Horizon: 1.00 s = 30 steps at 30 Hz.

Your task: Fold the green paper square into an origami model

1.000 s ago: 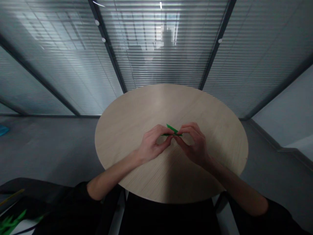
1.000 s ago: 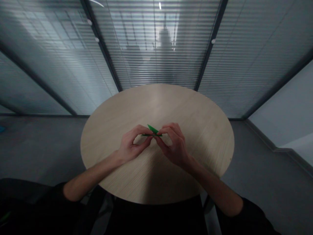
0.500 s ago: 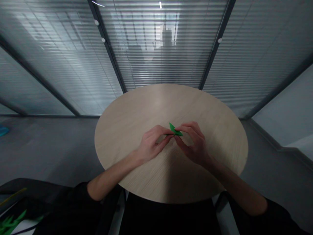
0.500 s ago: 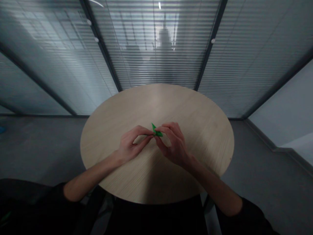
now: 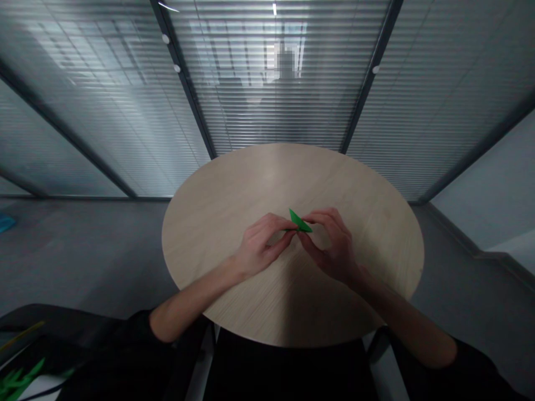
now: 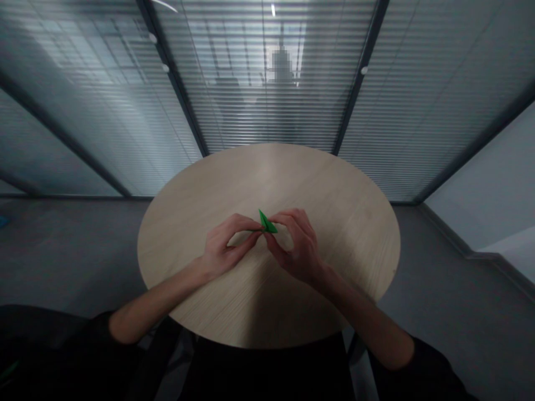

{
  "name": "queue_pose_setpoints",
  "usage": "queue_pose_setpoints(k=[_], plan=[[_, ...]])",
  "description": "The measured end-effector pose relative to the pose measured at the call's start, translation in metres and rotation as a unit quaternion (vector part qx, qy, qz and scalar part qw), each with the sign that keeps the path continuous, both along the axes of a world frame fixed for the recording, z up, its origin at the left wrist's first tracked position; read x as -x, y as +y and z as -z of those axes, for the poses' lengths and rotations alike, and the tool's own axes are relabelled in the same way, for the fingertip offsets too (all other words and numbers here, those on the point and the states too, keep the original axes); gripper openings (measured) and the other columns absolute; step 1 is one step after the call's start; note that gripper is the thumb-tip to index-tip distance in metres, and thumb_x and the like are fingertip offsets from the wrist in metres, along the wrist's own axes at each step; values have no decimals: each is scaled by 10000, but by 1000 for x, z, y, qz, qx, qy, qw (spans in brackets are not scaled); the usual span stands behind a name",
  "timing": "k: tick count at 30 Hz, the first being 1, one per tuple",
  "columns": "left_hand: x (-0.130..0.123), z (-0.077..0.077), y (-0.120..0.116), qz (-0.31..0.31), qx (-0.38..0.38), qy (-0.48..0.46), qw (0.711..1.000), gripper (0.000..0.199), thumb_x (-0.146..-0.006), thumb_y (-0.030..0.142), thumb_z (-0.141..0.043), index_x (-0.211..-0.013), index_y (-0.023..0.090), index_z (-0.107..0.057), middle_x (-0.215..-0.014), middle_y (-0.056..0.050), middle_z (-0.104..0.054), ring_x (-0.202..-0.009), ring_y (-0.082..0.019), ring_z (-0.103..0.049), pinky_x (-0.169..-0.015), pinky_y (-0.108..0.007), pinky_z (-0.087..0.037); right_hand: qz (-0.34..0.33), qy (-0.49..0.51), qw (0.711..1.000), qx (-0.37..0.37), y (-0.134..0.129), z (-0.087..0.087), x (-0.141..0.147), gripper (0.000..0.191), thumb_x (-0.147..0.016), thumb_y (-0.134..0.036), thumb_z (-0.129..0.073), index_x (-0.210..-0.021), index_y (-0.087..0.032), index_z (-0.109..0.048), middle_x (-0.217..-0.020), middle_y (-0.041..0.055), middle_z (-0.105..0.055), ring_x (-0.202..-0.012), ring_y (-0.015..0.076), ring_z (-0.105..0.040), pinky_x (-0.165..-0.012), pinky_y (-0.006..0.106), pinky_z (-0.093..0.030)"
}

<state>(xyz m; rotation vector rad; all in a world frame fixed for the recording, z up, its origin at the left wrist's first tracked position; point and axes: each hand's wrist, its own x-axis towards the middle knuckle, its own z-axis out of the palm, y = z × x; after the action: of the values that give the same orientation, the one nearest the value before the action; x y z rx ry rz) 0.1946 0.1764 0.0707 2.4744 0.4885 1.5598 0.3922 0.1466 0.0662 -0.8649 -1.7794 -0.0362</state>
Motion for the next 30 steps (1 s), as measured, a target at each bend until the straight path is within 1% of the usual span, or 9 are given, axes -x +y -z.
queue_pose_setpoints(k=[3,5,8,12,14,17,20,25,30], plan=[[0,1,1,3,-4,0,1000,177,-965,104,-662,-1129,169,-674,-989,-73,-757,-905,-165,-725,-799,-303,-602,-20,17,999,30,0,0,1,335,-900,-209,-692,-1227,-225,-623,-1064,86,-714,-945,237,-693,-820,416,-590],[1,2,1,3,-4,1,1000,180,-962,98,-664,-1130,162,-675,-987,-74,-756,-905,-164,-723,-805,-298,-600,-38,18,998,42,0,0,1,322,-910,-206,-690,-1228,-217,-640,-1079,89,-739,-952,229,-714,-830,400,-600],[1,3,1,3,3,4,1000,198,-964,91,-661,-1147,165,-669,-1002,-72,-758,-912,-159,-724,-812,-293,-604,-51,17,998,36,0,0,2,254,-921,-182,-689,-1172,-220,-679,-1052,74,-770,-951,214,-731,-843,382,-608],[0,2,1,-1,5,-6,1000,217,-968,95,-659,-1171,173,-661,-1039,-81,-757,-941,-166,-732,-821,-310,-618,-50,25,998,29,-2,-1,3,217,-934,-173,-681,-1142,-233,-695,-1023,61,-788,-922,205,-745,-823,375,-620],[-1,1,0,-5,2,-17,1000,210,-966,109,-666,-1163,181,-665,-1029,-80,-754,-932,-170,-733,-810,-317,-623,-46,29,998,32,-2,0,4,203,-939,-179,-678,-1132,-238,-696,-1018,59,-793,-918,207,-752,-822,379,-626],[-1,1,0,-6,3,-20,1000,192,-959,113,-679,-1138,181,-666,-1001,-66,-754,-900,-158,-733,-790,-297,-619,-35,44,998,38,-2,2,3,223,-929,-189,-690,-1149,-230,-688,-1045,71,-794,-936,214,-762,-838,385,-635],[0,1,0,-2,0,-18,1000,178,-954,116,-688,-1122,174,-667,-995,-63,-760,-897,-153,-736,-790,-281,-612,-31,55,996,57,-1,5,2,253,-918,-204,-704,-1169,-229,-685,-1078,78,-793,-946,217,-769,-856,390,-640],[1,1,-1,-9,-4,-19,1000,156,-960,135,-690,-1108,181,-674,-982,-58,-761,-898,-162,-734,-793,-301,-610,-30,63,993,91,0,5,1,198,-908,-250,-716,-1105,-227,-718,-1037,69,-802,-933,225,-771,-847,393,-641],[1,0,-1,-6,-5,-23,1000,154,-947,111,-701,-1086,169,-673,-973,-57,-759,-883,-156,-727,-791,-295,-607,-30,75,990,119,2,6,0,232,-896,-268,-736,-1123,-218,-726,-1063,77,-801,-954,232,-769,-863,402,-634]])
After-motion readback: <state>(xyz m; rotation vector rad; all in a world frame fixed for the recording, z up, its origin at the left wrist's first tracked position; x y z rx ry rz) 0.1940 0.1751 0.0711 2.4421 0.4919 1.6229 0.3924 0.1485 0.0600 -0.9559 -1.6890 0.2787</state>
